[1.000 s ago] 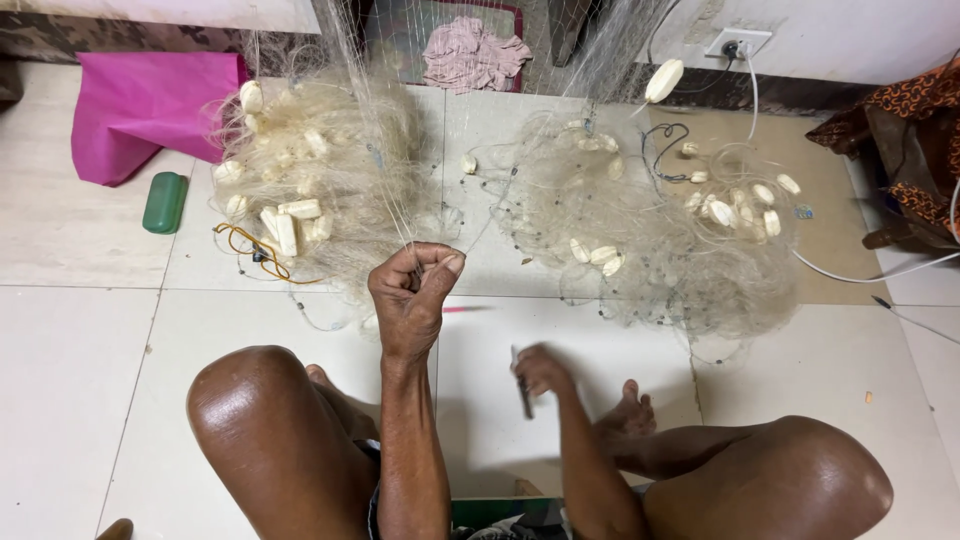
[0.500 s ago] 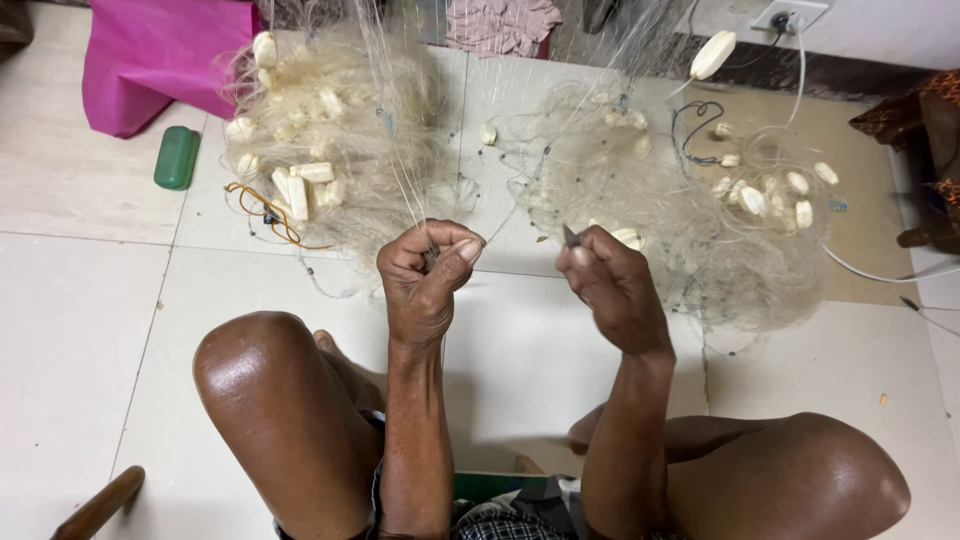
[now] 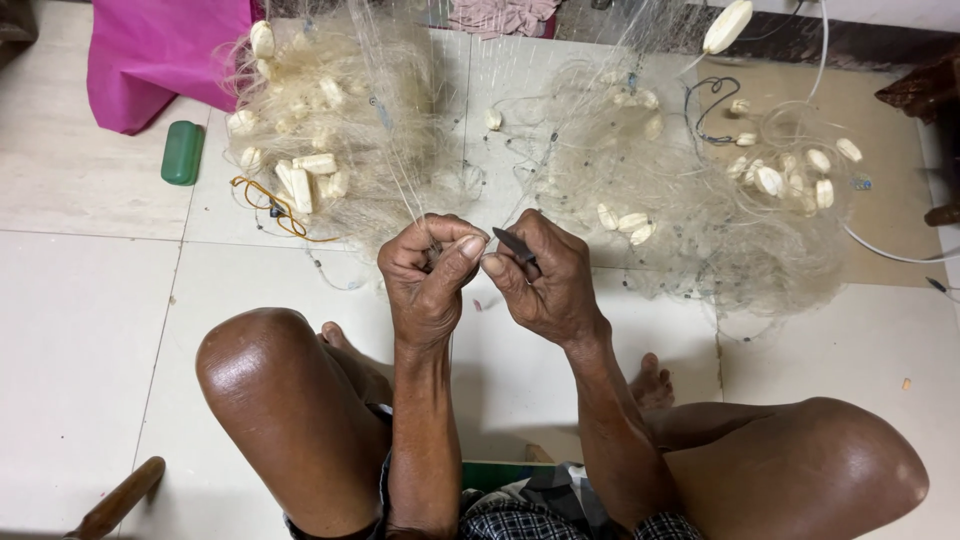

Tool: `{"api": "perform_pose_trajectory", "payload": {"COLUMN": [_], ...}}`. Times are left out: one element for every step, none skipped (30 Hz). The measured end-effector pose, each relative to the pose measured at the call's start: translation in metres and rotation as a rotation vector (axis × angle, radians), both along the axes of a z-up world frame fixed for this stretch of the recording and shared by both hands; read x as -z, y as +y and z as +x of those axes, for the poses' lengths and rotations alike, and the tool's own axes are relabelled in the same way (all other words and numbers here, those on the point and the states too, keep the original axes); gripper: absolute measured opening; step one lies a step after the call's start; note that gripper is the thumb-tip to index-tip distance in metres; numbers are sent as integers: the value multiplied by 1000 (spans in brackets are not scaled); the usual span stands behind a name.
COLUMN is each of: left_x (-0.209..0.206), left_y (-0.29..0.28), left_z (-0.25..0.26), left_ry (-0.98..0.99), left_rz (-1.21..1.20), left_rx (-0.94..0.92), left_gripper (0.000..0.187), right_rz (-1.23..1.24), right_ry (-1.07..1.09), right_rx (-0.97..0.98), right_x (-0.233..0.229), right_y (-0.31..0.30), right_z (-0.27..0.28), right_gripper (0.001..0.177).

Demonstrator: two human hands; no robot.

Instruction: Repairing a fine-mesh fishing net by tying knots with a netting needle

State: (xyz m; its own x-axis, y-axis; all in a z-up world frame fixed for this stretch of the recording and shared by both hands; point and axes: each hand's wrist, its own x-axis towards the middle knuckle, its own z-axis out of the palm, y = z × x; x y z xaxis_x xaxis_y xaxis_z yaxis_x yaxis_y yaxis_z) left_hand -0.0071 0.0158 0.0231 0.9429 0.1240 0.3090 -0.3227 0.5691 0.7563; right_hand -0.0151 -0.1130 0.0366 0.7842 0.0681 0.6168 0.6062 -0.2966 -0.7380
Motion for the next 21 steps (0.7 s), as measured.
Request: {"api": "perform_pose_trajectory", "payload": {"left_x": [1,1,2,1,1,0,1,2,2,2,1,1,-2,-4,-7,-8,-9,-9,-9,-8,-8], "left_y": [0,0,1,1,1,1,1,0,0,0,0,0,0,0,1,1,0,0,0,0,1], "left_z": [0,0,0,-1,-1,-1,-1,-1,-1,-1,-1,-1,-2,-2,-2,-2,-2,-2,-2,-2,-2], "left_ry": [-1,-2,-2,-1,-9,-18,-18,-20,-21,-23,-26,-29,-29,-34,-39,-40,-41,-43,-44,-46,-48], "left_rz": [0,6,12,13,28,43,42,50,57,57,65,72,72,81,89,89,92,94,94,99,104], "left_rx": [4,6,7,5,-3,-12,-14,-17,-21,-20,-21,-21,-21,-14,-6,-6,-4,-1,-1,5,11], "left_gripper": [12,12,13,13,12,12,12,11,11,11,10,10,10,10,10,10,10,10,10,10,10], "right_rz": [0,1,3,4,8,12,12,20,29,29,48,68,68,82,95,95,120,145,145,181,217], "right_ry": [-1,4,9,11,21,31,31,37,42,41,56,72,72,101,130,130,164,198,198,229,261], "right_rx": [4,-2,-7,-9,-12,-14,-16,-23,-31,-30,-35,-40,-39,-61,-82,-81,-107,-132,-131,-164,-197], "right_x": [1,2,3,3,3,2,2,1,0,1,3,4,3,1,-1,0,2,3,8,12,16], "right_y": [1,2,3,3,4,4,4,4,4,4,4,4,4,4,4,4,3,3,2,1,-1], "right_z": [-1,-1,-1,-2,-3,-3,-3,-3,-3,-3,-2,-2,-2,-3,-3,-3,-2,-2,-1,-1,0], "right_gripper": [23,24,26,26,27,29,29,29,30,30,33,35,35,37,38,38,40,41,41,43,44]}}
